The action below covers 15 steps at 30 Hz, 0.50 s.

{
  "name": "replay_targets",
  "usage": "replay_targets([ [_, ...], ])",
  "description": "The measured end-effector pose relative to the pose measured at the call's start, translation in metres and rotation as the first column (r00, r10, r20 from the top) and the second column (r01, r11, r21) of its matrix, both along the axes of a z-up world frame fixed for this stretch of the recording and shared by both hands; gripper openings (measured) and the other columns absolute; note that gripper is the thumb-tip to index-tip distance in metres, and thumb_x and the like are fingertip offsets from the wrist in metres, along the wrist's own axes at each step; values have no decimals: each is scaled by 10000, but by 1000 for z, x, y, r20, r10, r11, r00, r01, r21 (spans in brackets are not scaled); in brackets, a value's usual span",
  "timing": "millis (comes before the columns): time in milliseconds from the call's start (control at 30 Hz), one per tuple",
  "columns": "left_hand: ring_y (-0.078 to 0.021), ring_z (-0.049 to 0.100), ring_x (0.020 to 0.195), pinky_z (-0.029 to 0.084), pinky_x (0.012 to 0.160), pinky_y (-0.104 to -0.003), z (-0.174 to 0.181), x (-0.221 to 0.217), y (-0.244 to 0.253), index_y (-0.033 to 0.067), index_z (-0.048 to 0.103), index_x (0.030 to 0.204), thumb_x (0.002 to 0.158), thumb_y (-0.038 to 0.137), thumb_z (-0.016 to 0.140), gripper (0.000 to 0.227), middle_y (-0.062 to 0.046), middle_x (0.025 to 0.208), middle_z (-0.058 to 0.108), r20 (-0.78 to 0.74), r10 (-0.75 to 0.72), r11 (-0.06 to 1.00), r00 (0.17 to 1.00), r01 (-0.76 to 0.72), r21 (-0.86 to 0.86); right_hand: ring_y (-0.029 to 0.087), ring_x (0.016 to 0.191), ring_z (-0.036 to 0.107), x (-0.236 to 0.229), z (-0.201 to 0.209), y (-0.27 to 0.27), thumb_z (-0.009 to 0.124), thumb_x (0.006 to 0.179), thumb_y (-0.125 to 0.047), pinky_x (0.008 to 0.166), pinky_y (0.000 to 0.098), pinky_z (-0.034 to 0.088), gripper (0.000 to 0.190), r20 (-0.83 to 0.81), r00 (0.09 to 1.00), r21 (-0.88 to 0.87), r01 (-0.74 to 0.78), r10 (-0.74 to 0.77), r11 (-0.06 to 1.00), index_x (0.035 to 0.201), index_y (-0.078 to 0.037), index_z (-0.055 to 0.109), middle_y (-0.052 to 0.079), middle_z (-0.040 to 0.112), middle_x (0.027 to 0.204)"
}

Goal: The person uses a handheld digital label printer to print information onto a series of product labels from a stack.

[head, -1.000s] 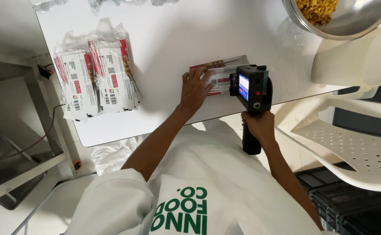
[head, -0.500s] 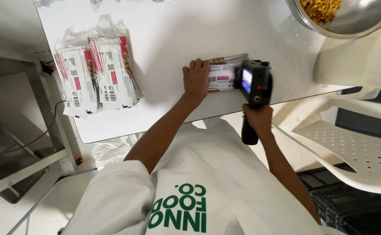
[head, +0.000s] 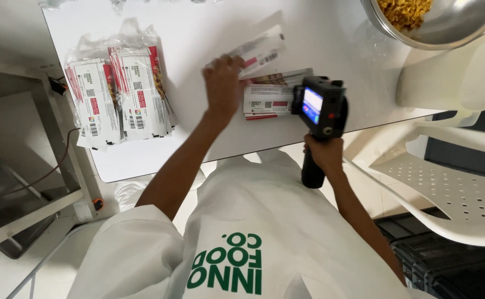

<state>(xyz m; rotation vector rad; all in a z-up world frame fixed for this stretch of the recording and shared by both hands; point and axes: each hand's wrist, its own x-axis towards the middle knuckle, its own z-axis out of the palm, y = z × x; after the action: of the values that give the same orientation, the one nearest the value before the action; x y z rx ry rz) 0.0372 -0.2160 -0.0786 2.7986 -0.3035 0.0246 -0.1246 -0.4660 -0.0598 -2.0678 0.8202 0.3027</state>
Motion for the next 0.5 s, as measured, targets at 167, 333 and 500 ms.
replay_targets([
  [167,-260,605,1079,434,930,-478,-65,-32,-38,220,591,1062,854,205,847,330,-26,1071,579,-126,-205,977,971,196,-80,204,553,700,0,-10,19,729,712,-185,601,332,564,120,-33,999,24,-24,25,999,723,-66,735,73,688,594],
  [333,-237,604,1078,419,927,-466,-100,-29,-47,231,598,1023,865,226,857,303,-40,1051,600,-66,-218,972,974,222,74,205,557,698,-8,-31,-5,753,744,-152,553,332,545,167,37,999,15,-13,12,1000,794,7,741,126,690,623],
  [500,-221,655,939,349,919,-474,-70,-22,-28,261,571,869,860,303,835,268,18,848,652,-201,-138,974,970,96,-206,240,601,695,-1,28,0,746,737,-147,632,378,555,107,58,997,-57,58,-54,997,744,-50,701,101,672,636],
])
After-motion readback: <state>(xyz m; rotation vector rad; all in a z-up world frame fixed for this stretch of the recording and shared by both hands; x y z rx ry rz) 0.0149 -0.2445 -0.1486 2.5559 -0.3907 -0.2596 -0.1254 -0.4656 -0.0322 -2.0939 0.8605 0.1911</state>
